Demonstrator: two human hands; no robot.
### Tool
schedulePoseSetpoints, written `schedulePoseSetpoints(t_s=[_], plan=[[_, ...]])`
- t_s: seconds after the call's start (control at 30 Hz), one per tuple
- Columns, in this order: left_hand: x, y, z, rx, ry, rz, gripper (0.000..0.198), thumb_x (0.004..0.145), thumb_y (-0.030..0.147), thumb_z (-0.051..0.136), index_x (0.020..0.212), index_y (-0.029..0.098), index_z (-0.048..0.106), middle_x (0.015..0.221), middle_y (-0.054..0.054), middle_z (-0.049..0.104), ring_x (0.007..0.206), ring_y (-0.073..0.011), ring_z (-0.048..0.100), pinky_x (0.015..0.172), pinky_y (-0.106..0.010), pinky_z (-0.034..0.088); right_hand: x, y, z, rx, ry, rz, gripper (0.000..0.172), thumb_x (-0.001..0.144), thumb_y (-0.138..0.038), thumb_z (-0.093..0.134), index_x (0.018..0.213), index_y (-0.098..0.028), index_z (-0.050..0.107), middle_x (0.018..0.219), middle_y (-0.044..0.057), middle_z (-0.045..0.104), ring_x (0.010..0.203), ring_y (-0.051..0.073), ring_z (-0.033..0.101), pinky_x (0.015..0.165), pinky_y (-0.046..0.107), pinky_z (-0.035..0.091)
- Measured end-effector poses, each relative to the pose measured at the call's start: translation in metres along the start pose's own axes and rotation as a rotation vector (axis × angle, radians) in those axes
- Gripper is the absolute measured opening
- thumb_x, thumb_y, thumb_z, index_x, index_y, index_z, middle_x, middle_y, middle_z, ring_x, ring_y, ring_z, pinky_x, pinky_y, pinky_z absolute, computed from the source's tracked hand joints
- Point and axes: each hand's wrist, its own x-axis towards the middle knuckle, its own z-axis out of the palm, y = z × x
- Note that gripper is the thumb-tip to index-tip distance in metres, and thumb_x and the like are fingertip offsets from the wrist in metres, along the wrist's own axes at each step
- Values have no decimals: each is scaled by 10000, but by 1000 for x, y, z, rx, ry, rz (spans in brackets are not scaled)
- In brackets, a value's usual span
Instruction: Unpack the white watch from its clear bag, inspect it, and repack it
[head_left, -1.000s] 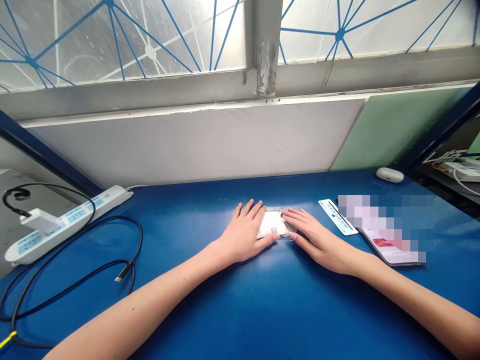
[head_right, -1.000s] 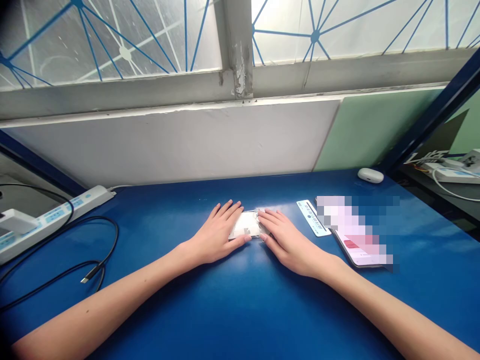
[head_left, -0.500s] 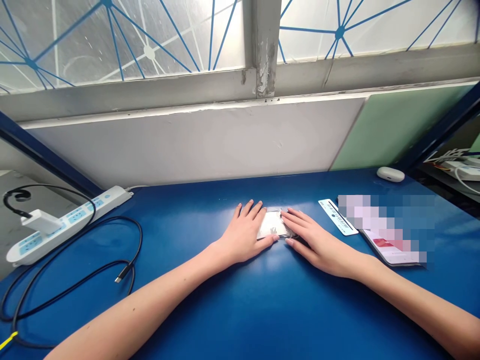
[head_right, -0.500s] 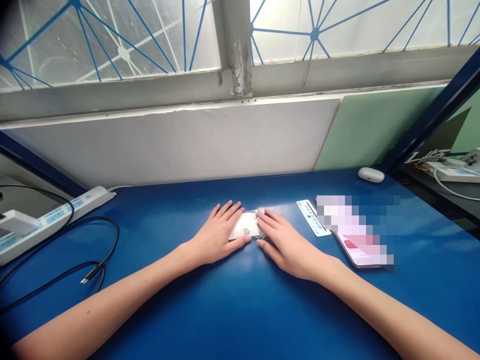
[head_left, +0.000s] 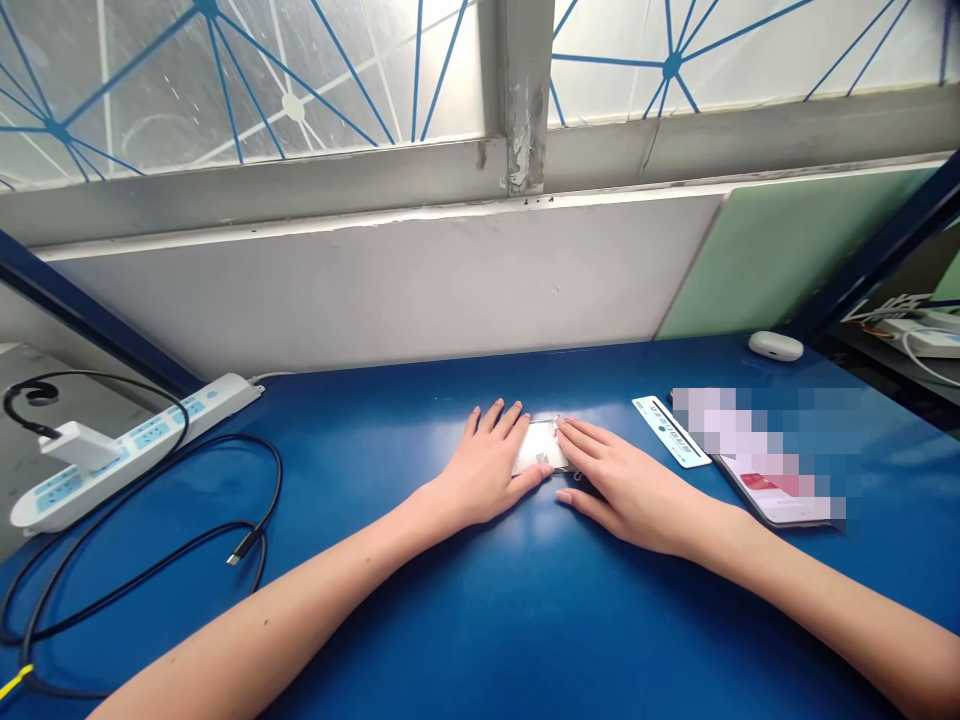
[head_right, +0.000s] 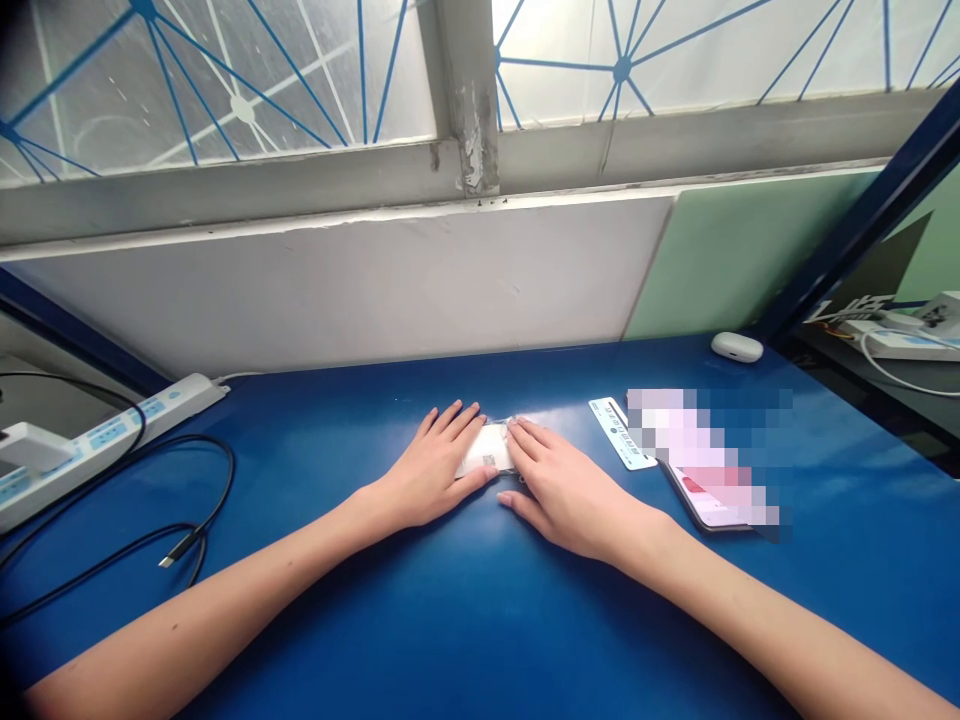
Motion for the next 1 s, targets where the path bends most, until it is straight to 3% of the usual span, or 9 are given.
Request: schedulePoseSetpoints(t_s=[0.23,0.33,0.5,0.77,0.9,1.0], plan=[[1,-1,0,-4,15,-4,800,898,722,423,1457,151,392,1562,-179,338,1464,-389,237,1160,-593,191,11,20,-3,127,47,62,355,1000,-297,425,1287,-213,616,1343,106,630,1348,299,479,1100,521,431],[-1,-1,0,-17,22,4,770,907,722,407,1467,194,384,1555,-174,351,1464,-385,239,1155,-602,194,18,32,-2,95,121,88,381,982,-209,395,1313,-190,584,1321,121,637,1297,290,530,1074,523,450],[-3,-2,-1,-61,44,16,767,916,712,403,1511,238,311,1536,-165,381,1463,-368,251,1153,-605,202,28,33,-1,21,90,13,467,894,-87,419,1309,-203,598,1243,113,681,1145,279,632,965,481,528],[-3,-2,-2,-67,41,23,707,952,682,343,1491,225,342,1563,-146,347,1471,-358,238,1162,-606,188,16,37,-3,44,169,22,378,955,-220,470,1297,-257,626,1250,87,685,1113,257,659,941,428,549],[-3,-2,-2,-85,42,10,726,968,650,341,1543,220,229,1614,-142,227,1490,-339,193,1173,-588,184,13,41,-12,29,164,-14,345,975,-257,459,1254,-260,661,1198,104,699,1036,262,678,856,426,573],[-3,-2,-2,-120,67,-17,715,1000,574,329,1566,197,110,1614,-144,223,1495,-307,191,1183,-567,187,13,44,-20,56,187,-40,308,979,-274,476,1204,-273,686,1167,91,708,1020,254,673,847,424,568]])
